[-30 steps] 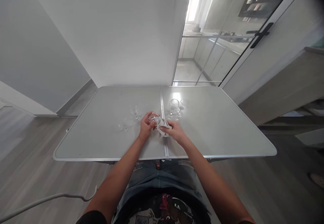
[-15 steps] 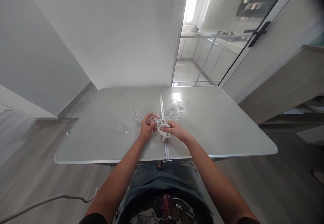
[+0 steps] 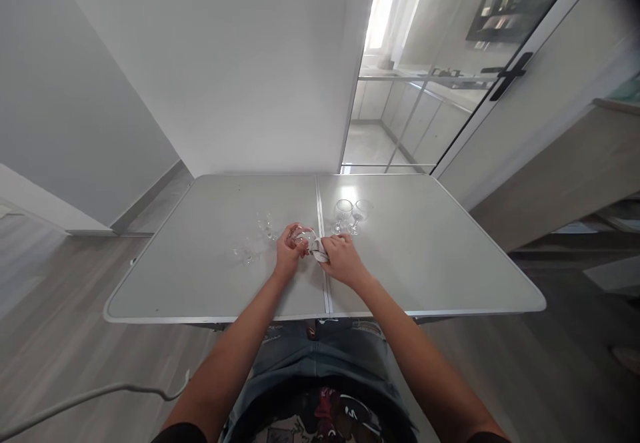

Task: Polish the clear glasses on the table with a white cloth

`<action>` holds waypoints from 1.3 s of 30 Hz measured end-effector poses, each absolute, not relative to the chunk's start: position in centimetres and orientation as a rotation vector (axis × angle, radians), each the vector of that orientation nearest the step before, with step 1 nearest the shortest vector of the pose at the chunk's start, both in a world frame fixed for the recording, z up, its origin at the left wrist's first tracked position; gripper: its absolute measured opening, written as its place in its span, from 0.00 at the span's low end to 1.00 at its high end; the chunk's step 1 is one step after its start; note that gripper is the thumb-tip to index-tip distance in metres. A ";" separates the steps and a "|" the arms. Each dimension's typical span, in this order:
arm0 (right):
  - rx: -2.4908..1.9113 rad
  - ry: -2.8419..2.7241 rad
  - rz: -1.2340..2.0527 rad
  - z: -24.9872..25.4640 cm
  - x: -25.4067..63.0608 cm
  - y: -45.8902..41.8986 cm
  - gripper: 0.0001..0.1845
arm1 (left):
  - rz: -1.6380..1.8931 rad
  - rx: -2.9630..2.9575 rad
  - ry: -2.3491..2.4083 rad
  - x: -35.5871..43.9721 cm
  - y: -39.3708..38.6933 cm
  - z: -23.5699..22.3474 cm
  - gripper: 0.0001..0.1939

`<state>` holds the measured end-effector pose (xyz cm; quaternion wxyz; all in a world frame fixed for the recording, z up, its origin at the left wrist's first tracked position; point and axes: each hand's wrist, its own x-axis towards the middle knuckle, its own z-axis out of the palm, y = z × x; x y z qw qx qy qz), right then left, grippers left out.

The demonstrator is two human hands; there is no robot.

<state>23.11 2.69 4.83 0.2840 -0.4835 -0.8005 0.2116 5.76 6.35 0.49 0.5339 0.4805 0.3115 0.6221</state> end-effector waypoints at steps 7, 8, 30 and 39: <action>-1.334 -2.229 0.569 5.9 23.2 2.8 0.10 | 1.457 1.120 0.707 5.7 6.4 0.2 0.32; -1.288 -2.182 0.796 5.9 23.6 3.3 0.13 | 1.453 1.111 0.692 5.7 6.4 0.2 0.32; -1.368 -2.363 0.059 6.3 23.0 1.8 0.07 | 1.456 1.057 0.722 6.0 6.2 0.4 0.31; -0.998 -1.373 1.877 5.7 24.2 4.6 0.20 | 1.369 1.074 0.592 5.9 6.1 0.6 0.31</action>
